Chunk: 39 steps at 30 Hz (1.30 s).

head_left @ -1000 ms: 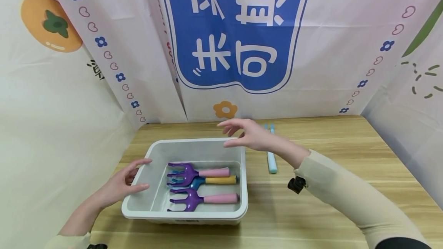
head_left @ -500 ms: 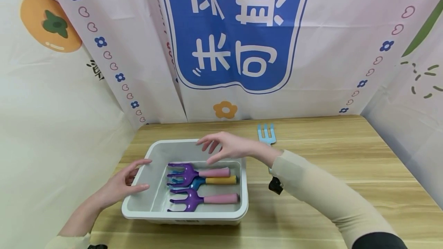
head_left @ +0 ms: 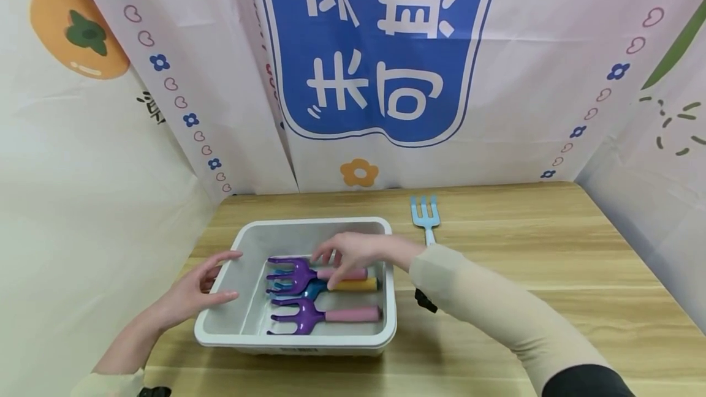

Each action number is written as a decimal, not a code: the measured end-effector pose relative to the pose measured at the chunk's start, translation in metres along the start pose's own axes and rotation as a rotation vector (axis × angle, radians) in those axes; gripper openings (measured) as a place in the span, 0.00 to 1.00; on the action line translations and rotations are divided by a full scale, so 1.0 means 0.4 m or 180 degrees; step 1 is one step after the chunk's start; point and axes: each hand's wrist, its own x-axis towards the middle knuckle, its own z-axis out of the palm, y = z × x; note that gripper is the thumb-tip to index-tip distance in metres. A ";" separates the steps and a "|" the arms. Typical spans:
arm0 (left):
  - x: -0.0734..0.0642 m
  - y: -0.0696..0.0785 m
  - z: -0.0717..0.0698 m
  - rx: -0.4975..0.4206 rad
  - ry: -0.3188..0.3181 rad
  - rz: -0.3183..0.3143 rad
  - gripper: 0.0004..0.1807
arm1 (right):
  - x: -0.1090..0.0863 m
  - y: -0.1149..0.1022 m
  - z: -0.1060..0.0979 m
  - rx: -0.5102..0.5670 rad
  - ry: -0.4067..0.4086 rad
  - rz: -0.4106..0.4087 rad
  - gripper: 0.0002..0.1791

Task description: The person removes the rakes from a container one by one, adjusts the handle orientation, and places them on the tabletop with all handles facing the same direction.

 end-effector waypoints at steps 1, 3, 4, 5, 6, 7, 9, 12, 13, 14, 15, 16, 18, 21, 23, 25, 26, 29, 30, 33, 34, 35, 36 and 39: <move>0.001 0.001 -0.001 -0.0006 -0.0007 0.0009 0.37 | 0.003 0.001 0.004 -0.0063 -0.0027 0.0054 0.33; 0.001 0.002 -0.002 -0.0022 -0.0020 0.0012 0.37 | 0.011 0.004 0.011 -0.0164 -0.0059 0.0146 0.33; 0.001 0.002 -0.002 -0.0021 -0.0023 0.0014 0.37 | 0.014 0.005 0.014 -0.0200 -0.0064 0.0186 0.33; 0.001 0.002 -0.002 -0.0011 -0.0020 0.0012 0.37 | 0.017 0.007 0.015 -0.0228 -0.0062 0.0207 0.32; 0.000 0.001 -0.002 -0.0025 -0.0009 -0.0004 0.37 | 0.020 0.008 0.016 -0.0239 -0.0063 0.0231 0.32; 0.000 0.001 -0.002 -0.0016 -0.0007 -0.0009 0.37 | 0.023 0.010 0.017 -0.0236 -0.0071 0.0256 0.32; -0.002 0.000 -0.002 -0.0013 -0.0005 -0.0035 0.38 | 0.030 0.012 0.017 -0.0276 -0.0079 0.0296 0.32; -0.002 -0.001 -0.003 -0.0020 -0.0001 -0.0056 0.38 | 0.043 0.021 0.016 -0.0344 -0.0091 0.0342 0.31; -0.002 -0.002 -0.003 -0.0021 -0.0006 -0.0057 0.38 | 0.046 0.023 0.015 -0.0384 -0.0097 0.0353 0.31; -0.002 -0.002 -0.003 -0.0024 -0.0008 -0.0060 0.38 | 0.049 0.024 0.014 -0.0417 -0.0108 0.0362 0.31; -0.002 -0.003 -0.003 -0.0027 -0.0013 -0.0051 0.38 | 0.052 0.025 0.014 -0.0427 -0.0121 0.0367 0.31; -0.002 -0.003 -0.003 -0.0031 -0.0015 -0.0044 0.38 | 0.054 0.025 0.014 -0.0429 -0.0132 0.0381 0.31; -0.002 -0.003 -0.002 -0.0034 -0.0017 -0.0037 0.38 | 0.056 0.022 0.015 -0.0463 -0.0160 0.0416 0.31; -0.003 -0.002 -0.002 -0.0031 -0.0004 -0.0013 0.38 | 0.059 0.019 0.019 -0.0505 -0.0187 0.0507 0.31; -0.002 -0.001 -0.001 -0.0021 0.0004 0.0005 0.38 | 0.064 0.022 0.022 -0.0535 -0.0206 0.0572 0.32; -0.002 0.000 -0.001 -0.0013 0.0004 0.0025 0.38 | 0.068 0.026 0.025 -0.0537 -0.0231 0.0638 0.32; -0.002 0.001 -0.001 -0.0013 0.0007 0.0027 0.38 | 0.070 0.029 0.026 -0.0542 -0.0246 0.0654 0.32; -0.003 0.003 -0.003 -0.0010 0.0006 0.0014 0.38 | 0.075 0.034 0.027 -0.0625 -0.0304 0.0698 0.32; -0.003 0.003 -0.004 -0.0014 0.0009 0.0006 0.38 | 0.076 0.033 0.027 -0.0655 -0.0321 0.0698 0.32; -0.004 0.005 -0.005 0.0004 0.0023 -0.0018 0.38 | 0.078 0.032 0.027 -0.0796 -0.0354 0.0672 0.30; -0.004 0.005 -0.006 -0.0001 0.0022 -0.0022 0.38 | 0.079 0.032 0.027 -0.0845 -0.0353 0.0650 0.30; -0.004 0.005 -0.006 0.0000 0.0020 -0.0023 0.38 | 0.079 0.031 0.028 -0.0879 -0.0351 0.0637 0.29; -0.004 0.004 -0.006 -0.0012 0.0010 -0.0019 0.38 | 0.079 0.031 0.029 -0.0905 -0.0346 0.0628 0.29; -0.003 0.000 -0.005 -0.0036 -0.0025 -0.0006 0.38 | 0.081 0.034 0.034 -0.1012 -0.0352 0.0584 0.29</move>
